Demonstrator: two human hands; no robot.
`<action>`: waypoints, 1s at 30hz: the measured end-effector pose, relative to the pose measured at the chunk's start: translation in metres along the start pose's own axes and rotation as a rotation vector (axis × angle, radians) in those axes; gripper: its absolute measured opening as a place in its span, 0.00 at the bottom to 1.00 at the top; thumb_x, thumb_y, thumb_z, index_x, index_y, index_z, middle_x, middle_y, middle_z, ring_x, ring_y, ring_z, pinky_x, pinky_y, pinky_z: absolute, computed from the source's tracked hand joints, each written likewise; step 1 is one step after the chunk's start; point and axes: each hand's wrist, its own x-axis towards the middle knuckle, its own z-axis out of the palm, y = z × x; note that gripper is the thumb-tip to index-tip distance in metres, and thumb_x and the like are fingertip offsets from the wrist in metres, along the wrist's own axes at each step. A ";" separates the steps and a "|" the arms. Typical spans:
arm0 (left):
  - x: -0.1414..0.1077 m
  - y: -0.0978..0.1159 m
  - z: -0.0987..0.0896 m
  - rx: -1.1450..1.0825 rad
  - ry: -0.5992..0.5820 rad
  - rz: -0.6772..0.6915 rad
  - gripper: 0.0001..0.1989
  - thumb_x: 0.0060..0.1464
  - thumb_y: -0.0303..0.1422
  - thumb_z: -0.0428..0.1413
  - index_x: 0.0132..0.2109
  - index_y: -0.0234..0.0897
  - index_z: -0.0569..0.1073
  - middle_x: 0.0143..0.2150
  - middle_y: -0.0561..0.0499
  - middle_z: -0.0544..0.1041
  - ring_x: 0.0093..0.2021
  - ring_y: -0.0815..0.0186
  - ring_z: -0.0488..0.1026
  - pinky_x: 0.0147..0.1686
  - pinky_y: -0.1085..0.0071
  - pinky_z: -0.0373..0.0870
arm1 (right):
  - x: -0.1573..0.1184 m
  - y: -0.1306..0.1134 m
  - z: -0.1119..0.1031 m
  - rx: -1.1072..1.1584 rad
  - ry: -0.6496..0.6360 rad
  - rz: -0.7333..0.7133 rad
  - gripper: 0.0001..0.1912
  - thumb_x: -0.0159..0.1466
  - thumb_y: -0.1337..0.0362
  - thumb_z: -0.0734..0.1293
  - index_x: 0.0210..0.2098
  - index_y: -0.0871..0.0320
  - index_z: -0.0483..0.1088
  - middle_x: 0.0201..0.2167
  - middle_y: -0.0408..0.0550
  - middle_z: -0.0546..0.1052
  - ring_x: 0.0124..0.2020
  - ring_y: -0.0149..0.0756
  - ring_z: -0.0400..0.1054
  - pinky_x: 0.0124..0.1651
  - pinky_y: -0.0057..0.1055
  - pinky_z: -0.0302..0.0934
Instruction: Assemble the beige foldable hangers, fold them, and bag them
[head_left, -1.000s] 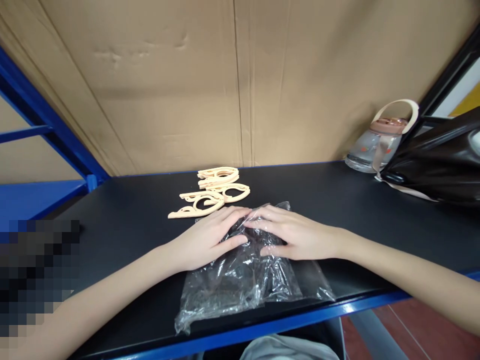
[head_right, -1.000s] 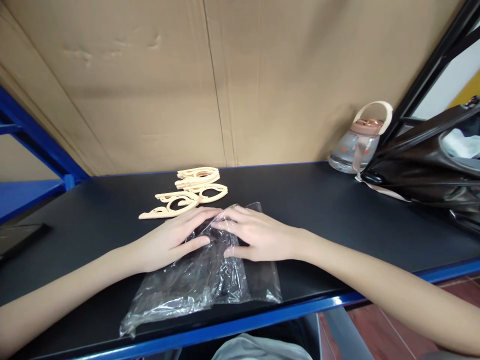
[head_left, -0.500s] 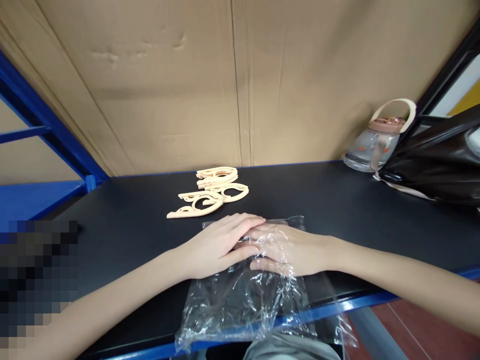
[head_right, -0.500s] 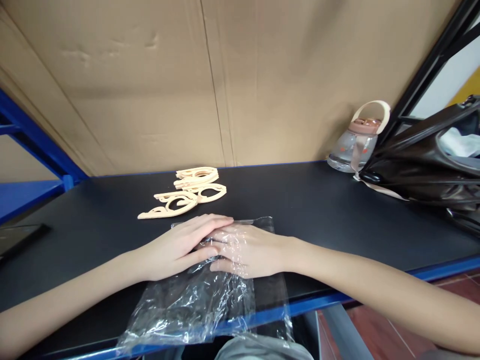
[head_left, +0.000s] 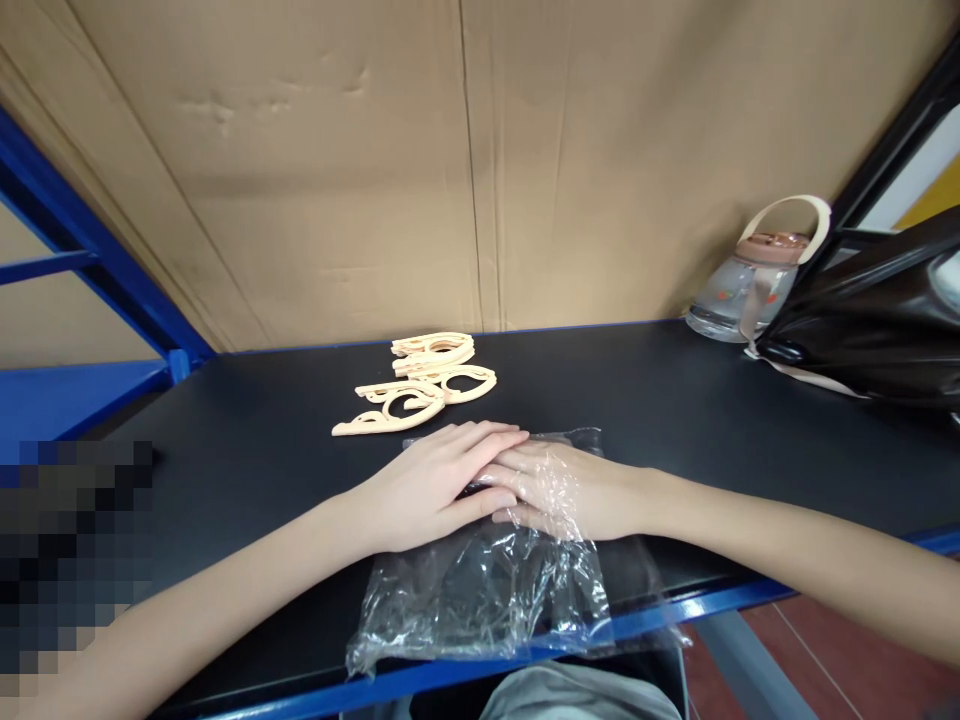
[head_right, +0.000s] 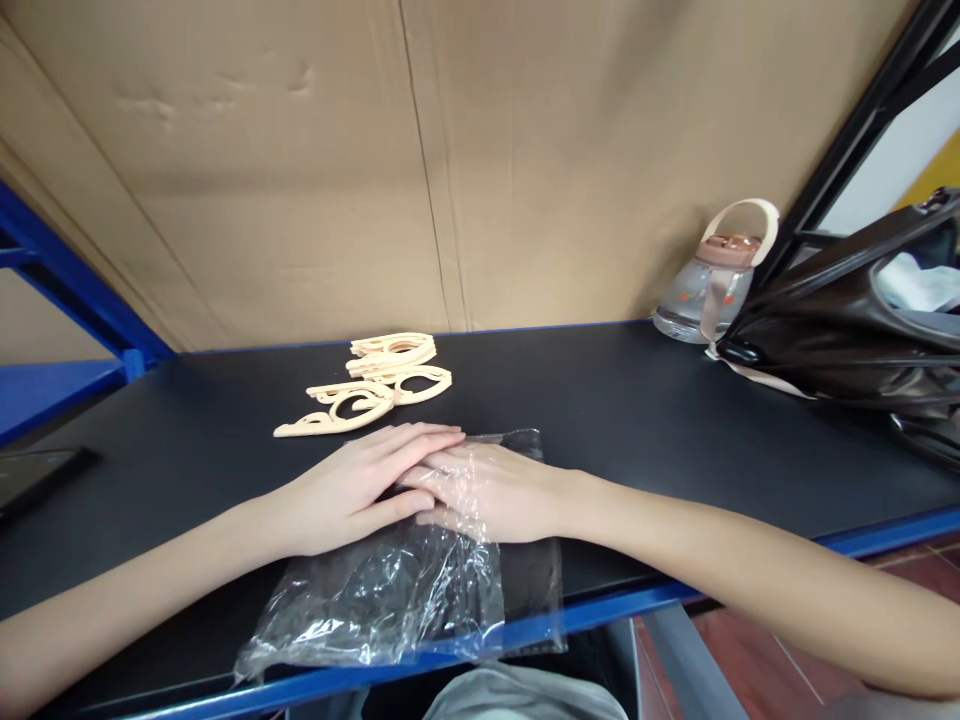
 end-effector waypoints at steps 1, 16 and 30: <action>-0.001 -0.001 0.000 -0.001 0.004 -0.014 0.25 0.65 0.44 0.45 0.65 0.41 0.56 0.62 0.44 0.67 0.60 0.57 0.66 0.56 0.59 0.65 | -0.001 0.001 -0.001 -0.006 0.005 0.004 0.19 0.70 0.62 0.58 0.57 0.64 0.63 0.55 0.58 0.72 0.56 0.41 0.66 0.57 0.41 0.63; -0.009 -0.029 -0.007 0.137 0.000 -0.110 0.26 0.65 0.47 0.45 0.64 0.39 0.58 0.63 0.43 0.66 0.61 0.56 0.65 0.58 0.58 0.63 | -0.013 0.027 -0.023 -0.059 0.237 0.288 0.15 0.69 0.66 0.58 0.50 0.55 0.73 0.41 0.47 0.80 0.41 0.35 0.73 0.45 0.33 0.66; -0.017 -0.068 -0.038 0.560 0.061 -0.240 0.28 0.65 0.49 0.37 0.57 0.35 0.68 0.57 0.41 0.72 0.55 0.50 0.68 0.53 0.53 0.63 | -0.022 0.034 -0.035 -0.086 0.392 0.427 0.15 0.67 0.66 0.58 0.46 0.56 0.74 0.32 0.42 0.80 0.33 0.30 0.73 0.34 0.25 0.60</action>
